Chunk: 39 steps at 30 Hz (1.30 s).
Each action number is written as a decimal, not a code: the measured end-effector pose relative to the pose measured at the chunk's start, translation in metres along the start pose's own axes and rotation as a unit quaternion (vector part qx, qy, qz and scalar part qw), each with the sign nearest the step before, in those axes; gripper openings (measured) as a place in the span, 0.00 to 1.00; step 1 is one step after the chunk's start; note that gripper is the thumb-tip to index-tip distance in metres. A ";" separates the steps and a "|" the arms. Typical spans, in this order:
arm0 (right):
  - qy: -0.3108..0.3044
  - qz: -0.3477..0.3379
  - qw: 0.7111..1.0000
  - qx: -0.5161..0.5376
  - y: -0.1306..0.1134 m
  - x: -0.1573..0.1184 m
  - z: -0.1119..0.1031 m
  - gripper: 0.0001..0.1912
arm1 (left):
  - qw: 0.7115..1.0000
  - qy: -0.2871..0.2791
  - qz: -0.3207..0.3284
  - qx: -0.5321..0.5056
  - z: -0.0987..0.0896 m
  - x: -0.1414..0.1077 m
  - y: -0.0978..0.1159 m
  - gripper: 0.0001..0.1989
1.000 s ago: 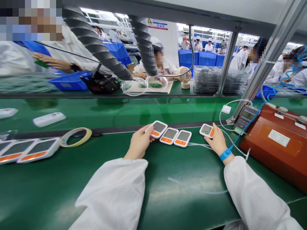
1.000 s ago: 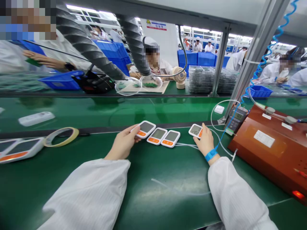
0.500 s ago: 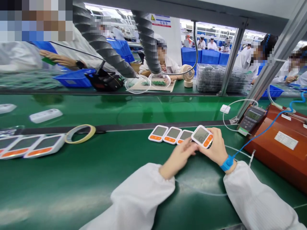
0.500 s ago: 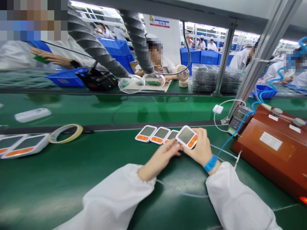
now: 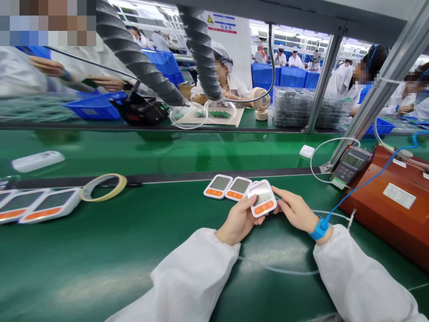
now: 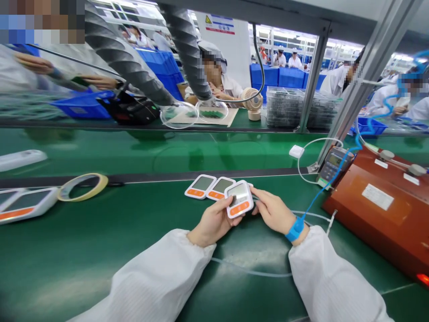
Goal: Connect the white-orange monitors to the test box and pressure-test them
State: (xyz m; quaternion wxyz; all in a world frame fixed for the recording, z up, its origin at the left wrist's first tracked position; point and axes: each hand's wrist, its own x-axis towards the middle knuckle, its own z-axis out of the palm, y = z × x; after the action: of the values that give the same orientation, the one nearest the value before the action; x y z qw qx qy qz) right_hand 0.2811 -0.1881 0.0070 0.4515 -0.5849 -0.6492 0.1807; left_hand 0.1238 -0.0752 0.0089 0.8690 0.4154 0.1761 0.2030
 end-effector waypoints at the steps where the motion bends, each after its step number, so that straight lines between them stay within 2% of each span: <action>1: 0.008 -0.005 0.999 -0.052 0.000 0.001 0.000 0.20 | 0.999 -0.021 -0.017 0.020 0.000 -0.001 -0.001 0.21; 3: 0.013 -0.008 0.990 -0.137 -0.001 0.001 -0.002 0.14 | 0.996 -0.050 -0.046 0.058 0.001 -0.004 -0.003 0.22; 5: 0.013 -0.001 0.983 -0.181 -0.003 0.001 -0.004 0.12 | 0.994 -0.052 -0.053 0.080 0.003 -0.006 -0.004 0.22; 9: 0.032 0.035 0.965 -0.258 -0.006 0.000 -0.003 0.13 | 0.992 -0.041 -0.028 0.120 0.009 -0.009 -0.001 0.22; 13: 0.063 0.090 0.942 -0.316 -0.002 0.001 -0.003 0.13 | 0.983 -0.039 0.026 0.177 0.010 -0.007 0.007 0.29; 15: 0.071 0.107 0.935 -0.332 0.004 0.002 -0.004 0.11 | 0.977 -0.016 0.057 0.204 0.005 -0.004 0.015 0.31; 18: 0.044 0.106 0.935 -0.334 0.011 0.004 -0.004 0.10 | 0.954 0.093 0.148 0.243 -0.013 0.003 0.035 0.36; 21: 0.006 0.102 0.940 -0.327 0.013 0.005 0.000 0.10 | 0.904 0.229 0.226 0.281 -0.047 0.009 0.061 0.40; 24: -0.014 0.111 0.940 -0.323 0.012 0.005 0.004 0.07 | 0.856 0.336 0.271 0.283 -0.092 0.010 0.083 0.39; 26: -0.023 0.117 0.939 -0.323 0.011 0.004 0.006 0.11 | 0.812 0.413 0.265 0.317 -0.123 0.009 0.093 0.34; 28: -0.028 0.119 0.937 -0.326 0.011 0.004 0.007 0.15 | 0.753 0.455 0.217 0.423 -0.150 0.006 0.099 0.30; 30: -0.028 0.120 0.936 -0.329 0.010 0.003 0.008 0.15 | 0.699 0.443 0.147 0.541 -0.166 0.003 0.102 0.27; 32: -0.026 0.120 0.935 -0.332 0.009 0.003 0.009 0.14 | 0.673 0.410 0.103 0.607 -0.168 0.002 0.102 0.24; 34: -0.023 0.122 0.934 -0.335 0.008 0.004 0.010 0.13 | 0.658 0.381 0.103 0.641 -0.159 0.004 0.098 0.24; 35: -0.022 0.123 0.934 -0.335 0.008 0.004 0.011 0.12 | 0.637 0.362 0.103 0.672 -0.151 0.005 0.095 0.26; 39: -0.020 0.127 0.934 -0.333 0.008 0.004 0.013 0.12 | 0.520 0.253 0.042 0.815 -0.120 0.011 0.083 0.34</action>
State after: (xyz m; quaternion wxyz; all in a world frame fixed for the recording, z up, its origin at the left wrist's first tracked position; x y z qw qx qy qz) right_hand 0.2758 -0.1781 -0.0044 0.1909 -0.7756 -0.6013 0.0217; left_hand 0.0593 0.0555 0.0020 0.0607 0.8802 0.4593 0.1034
